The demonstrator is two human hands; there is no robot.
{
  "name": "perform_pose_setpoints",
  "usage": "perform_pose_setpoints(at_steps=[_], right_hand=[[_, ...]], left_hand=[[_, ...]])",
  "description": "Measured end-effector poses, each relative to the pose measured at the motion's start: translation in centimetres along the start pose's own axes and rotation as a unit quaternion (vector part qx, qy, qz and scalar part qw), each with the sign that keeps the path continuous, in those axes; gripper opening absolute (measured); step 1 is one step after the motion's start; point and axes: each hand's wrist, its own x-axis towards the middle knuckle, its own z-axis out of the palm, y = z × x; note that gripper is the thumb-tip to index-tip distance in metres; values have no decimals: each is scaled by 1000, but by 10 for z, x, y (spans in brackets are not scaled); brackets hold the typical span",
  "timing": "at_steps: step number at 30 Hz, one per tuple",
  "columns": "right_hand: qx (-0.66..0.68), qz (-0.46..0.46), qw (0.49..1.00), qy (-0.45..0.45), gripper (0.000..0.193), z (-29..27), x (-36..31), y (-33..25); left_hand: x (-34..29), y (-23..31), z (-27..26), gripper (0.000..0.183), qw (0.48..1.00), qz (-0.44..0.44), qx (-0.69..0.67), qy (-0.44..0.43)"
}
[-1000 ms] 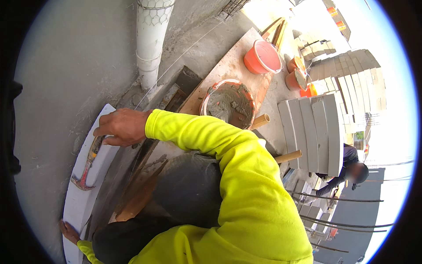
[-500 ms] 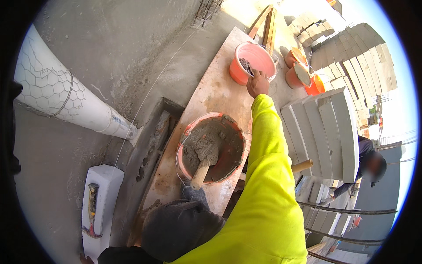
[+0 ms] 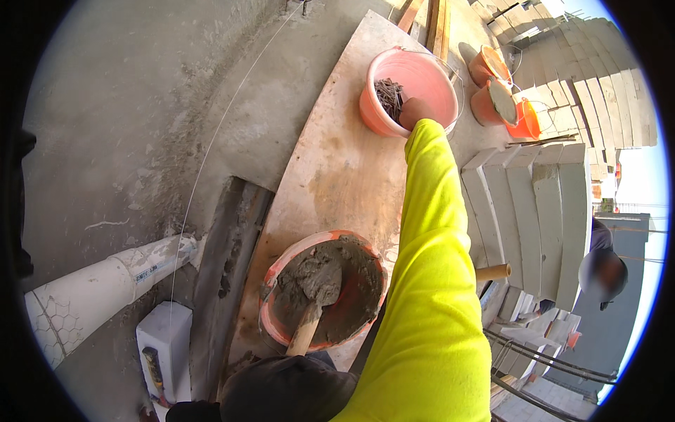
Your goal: The person installs white soffit panels along a wall using a hammer and nails. They repeatedly position panels, tap them into place, apply mortar with a trowel, and adjust alignment with a wooden block.
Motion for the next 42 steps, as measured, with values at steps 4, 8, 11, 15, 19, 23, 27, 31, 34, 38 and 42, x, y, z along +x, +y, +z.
perform_pose_setpoints(at_steps=[4, 8, 11, 15, 19, 23, 27, 31, 34, 38, 42], right_hand=[[28, 50, 998, -1, 25, 2, 7, -4], [145, 56, 988, 18, 24, 7, 10, 3], [262, 54, 962, 59, 21, 10, 12, 6], [180, 7, 982, 52, 19, 10, 12, 4], [160, 15, 987, 19, 22, 12, 12, 2], [281, 28, 959, 35, 21, 15, 13, 9], [497, 97, 862, 18, 16, 10, 6, 16], [614, 104, 780, 65, 14, -5, -13, 16], [611, 125, 771, 128, 12, -18, -33, 15], [643, 62, 701, 304, 10, -40, -62, 4], [707, -168, 605, 326, 16, -92, -134, -53]], left_hand=[[-15, 19, -9, 59, 999, -41, 16, -32], [-25, 24, -8, 59, 999, -35, 22, -35], [-26, 21, -2, 60, 998, -41, 22, -35], [-17, 20, 4, 59, 999, -35, 23, -35], [-14, 18, 12, 59, 999, -20, 24, -37], [-12, 12, 22, 58, 999, -4, 26, -38], [-17, -4, 31, 56, 999, 24, 18, -20], [-23, -27, 45, 55, 1000, -2, -20, -23], [-18, -45, 65, 56, 999, -1, -32, -5], [-7, -45, 79, 40, 992, 24, -78, 97], [-34, -8, 59, 33, 954, 19, -120, 275]])
